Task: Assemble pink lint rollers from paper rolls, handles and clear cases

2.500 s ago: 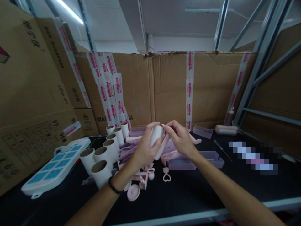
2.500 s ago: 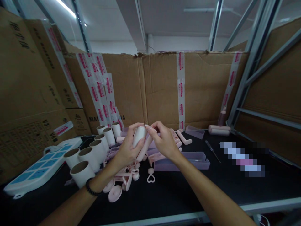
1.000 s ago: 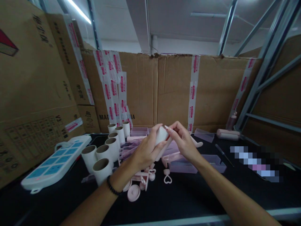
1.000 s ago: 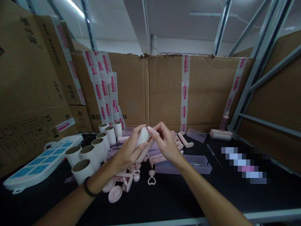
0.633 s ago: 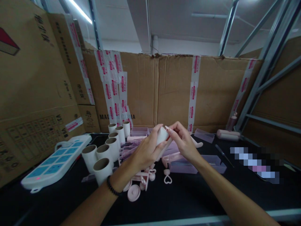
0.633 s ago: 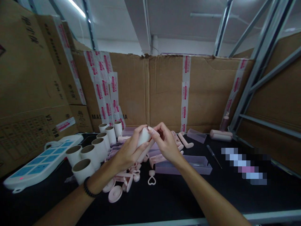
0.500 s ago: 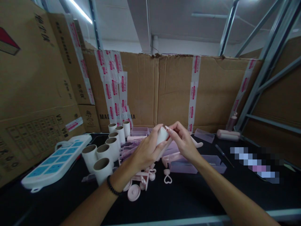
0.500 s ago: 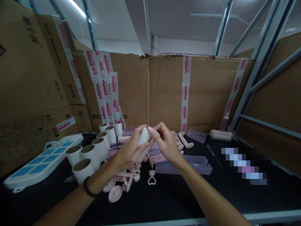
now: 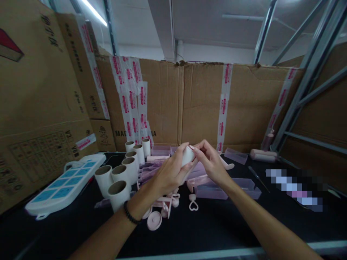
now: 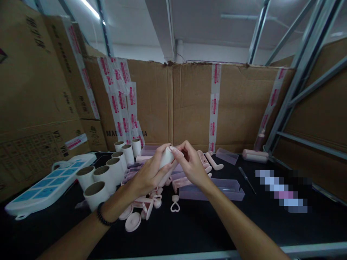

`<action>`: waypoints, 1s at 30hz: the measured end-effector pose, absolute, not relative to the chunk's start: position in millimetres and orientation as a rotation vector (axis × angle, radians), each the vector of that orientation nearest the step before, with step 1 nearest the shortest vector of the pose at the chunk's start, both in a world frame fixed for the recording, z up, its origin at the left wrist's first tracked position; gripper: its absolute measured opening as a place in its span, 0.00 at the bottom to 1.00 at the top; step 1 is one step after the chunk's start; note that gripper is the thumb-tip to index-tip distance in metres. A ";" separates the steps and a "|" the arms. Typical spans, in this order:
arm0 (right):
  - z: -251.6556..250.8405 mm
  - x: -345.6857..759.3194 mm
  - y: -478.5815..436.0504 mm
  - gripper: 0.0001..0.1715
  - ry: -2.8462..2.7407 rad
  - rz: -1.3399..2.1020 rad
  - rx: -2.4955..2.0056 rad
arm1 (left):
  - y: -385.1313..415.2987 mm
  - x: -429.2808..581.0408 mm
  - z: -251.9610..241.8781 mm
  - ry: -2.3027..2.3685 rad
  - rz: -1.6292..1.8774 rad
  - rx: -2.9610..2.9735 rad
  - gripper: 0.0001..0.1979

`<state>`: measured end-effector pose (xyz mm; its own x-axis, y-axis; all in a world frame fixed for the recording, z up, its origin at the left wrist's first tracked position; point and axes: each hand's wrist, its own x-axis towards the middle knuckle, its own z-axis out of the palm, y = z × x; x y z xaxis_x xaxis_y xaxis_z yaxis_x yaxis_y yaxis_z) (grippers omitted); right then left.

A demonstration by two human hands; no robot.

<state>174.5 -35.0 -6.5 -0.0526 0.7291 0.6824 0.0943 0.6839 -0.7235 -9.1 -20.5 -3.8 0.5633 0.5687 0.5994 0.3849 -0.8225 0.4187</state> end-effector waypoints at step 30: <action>-10.4 190.1 -19.5 0.16 -1.669 0.049 -0.672 | 9.8 0.7 -7.7 0.417 1.776 1.558 0.27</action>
<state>190.1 -19.5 -10.4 -0.0561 0.4512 0.8907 0.3980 0.8282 -0.3945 0.7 9.8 -7.7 -0.0043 0.6962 0.7178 -0.3045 -0.6847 0.6622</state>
